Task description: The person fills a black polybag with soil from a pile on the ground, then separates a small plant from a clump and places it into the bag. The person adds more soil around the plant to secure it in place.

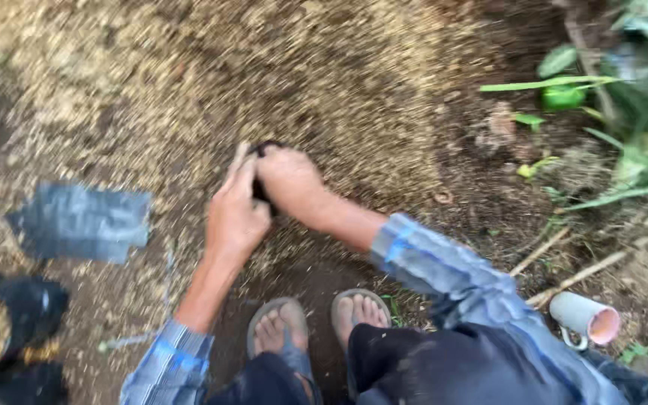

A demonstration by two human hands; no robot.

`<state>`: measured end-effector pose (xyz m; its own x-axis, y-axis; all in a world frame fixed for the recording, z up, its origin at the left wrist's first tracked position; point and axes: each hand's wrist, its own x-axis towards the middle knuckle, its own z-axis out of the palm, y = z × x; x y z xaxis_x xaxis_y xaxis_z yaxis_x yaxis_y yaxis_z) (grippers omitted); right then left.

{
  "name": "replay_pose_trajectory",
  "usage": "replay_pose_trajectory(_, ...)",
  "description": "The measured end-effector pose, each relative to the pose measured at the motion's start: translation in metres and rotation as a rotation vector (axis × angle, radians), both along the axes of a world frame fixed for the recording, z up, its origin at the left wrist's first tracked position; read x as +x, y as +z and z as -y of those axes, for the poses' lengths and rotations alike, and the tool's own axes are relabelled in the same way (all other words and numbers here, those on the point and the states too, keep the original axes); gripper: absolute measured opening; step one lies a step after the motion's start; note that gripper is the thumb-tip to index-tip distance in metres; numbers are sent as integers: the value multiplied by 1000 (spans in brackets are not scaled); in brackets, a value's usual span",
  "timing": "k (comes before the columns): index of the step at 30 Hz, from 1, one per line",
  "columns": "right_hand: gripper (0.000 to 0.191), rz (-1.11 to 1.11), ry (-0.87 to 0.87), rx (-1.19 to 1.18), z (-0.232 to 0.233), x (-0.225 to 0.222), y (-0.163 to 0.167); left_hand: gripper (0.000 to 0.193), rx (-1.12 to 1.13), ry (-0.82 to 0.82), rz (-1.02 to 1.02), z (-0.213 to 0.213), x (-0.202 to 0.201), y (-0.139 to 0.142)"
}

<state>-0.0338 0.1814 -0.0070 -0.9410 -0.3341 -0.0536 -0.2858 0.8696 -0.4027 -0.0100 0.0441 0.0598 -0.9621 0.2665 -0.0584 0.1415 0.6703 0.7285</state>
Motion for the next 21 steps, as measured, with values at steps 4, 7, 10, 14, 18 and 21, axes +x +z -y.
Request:
replay_pose_trajectory(4, 19, 52, -15, -92, 5, -4, 27, 71, -66, 28, -4, -2, 2, 9)
replay_pose_trajectory(7, 20, 194, 162, -272, -20, -4, 62, 74, -117, 6, -46, -2, 2, 10)
replay_pose_trajectory(10, 29, 267, 20, -658, -75, 4, 76, 74, -96, 13, -86, -2, 2, 18)
replay_pose_trajectory(14, 73, 4, -378, -59, -123, 22, 53, 71, -206, -54, 57, -9, 5, 35)
replay_pose_trajectory(18, 101, -198, -192, 372, -122, 62, 10, 69, -162, -78, -49, -12, -1, 43)
replay_pose_trajectory(21, 72, 33, -192, 262, -130, 80, -16, 76, -272, -69, 73, -8, -14, 35)
